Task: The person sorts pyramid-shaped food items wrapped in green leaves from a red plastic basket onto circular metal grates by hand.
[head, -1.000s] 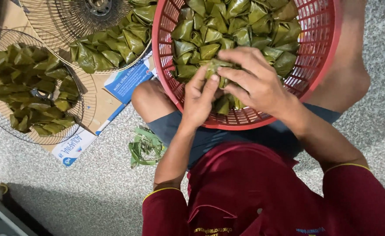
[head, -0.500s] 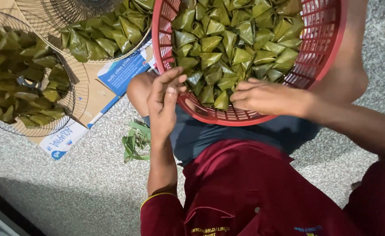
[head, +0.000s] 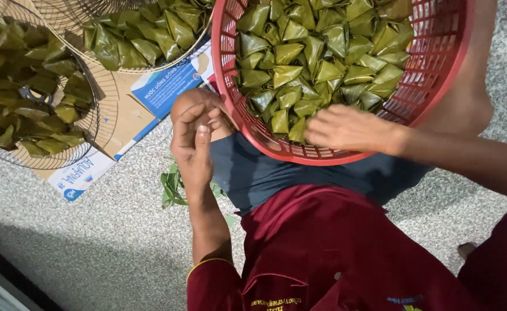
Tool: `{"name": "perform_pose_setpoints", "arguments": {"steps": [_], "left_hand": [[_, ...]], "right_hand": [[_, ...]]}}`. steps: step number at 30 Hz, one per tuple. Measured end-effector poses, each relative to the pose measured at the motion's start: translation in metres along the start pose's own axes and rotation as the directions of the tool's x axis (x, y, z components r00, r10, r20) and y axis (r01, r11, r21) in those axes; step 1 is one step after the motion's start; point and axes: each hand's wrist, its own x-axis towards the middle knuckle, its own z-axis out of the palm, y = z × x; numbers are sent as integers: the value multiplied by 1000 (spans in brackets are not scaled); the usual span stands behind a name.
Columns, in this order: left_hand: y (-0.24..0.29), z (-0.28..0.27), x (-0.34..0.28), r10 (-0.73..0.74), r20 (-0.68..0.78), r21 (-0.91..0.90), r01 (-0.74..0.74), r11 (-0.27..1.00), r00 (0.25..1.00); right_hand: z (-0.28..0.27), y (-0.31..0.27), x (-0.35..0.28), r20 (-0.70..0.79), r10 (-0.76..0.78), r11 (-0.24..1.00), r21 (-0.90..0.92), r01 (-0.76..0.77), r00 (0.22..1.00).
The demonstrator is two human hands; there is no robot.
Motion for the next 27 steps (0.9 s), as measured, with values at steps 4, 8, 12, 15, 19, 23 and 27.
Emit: {"name": "perform_pose_setpoints", "arguments": {"steps": [4,8,12,15,19,23,27], "left_hand": [[1,-21,12,35,-60,-4,-35,999,998],[-14,-70,54,234,-200,341,-156,927,951],[-52,-117,122,400,-140,656,-218,723,906],[-24,-86,169,324,54,757,-250,604,945],[-69,-91,236,367,156,870,-304,389,917],[-100,-87,286,99,173,932,-196,306,980],[-100,-60,317,22,160,900,-155,408,987]], "right_hand": [[6,-5,-7,-135,154,984,-64,-164,979],[15,-11,-9,36,267,961,72,-269,963],[16,-17,-5,108,208,974,63,-216,972],[14,-16,-2,318,251,932,176,-317,914],[-19,-18,-9,166,347,921,128,-369,923],[-27,-23,-31,-99,539,832,218,-510,837],[-48,-41,-33,-372,687,727,360,-585,625]]}}
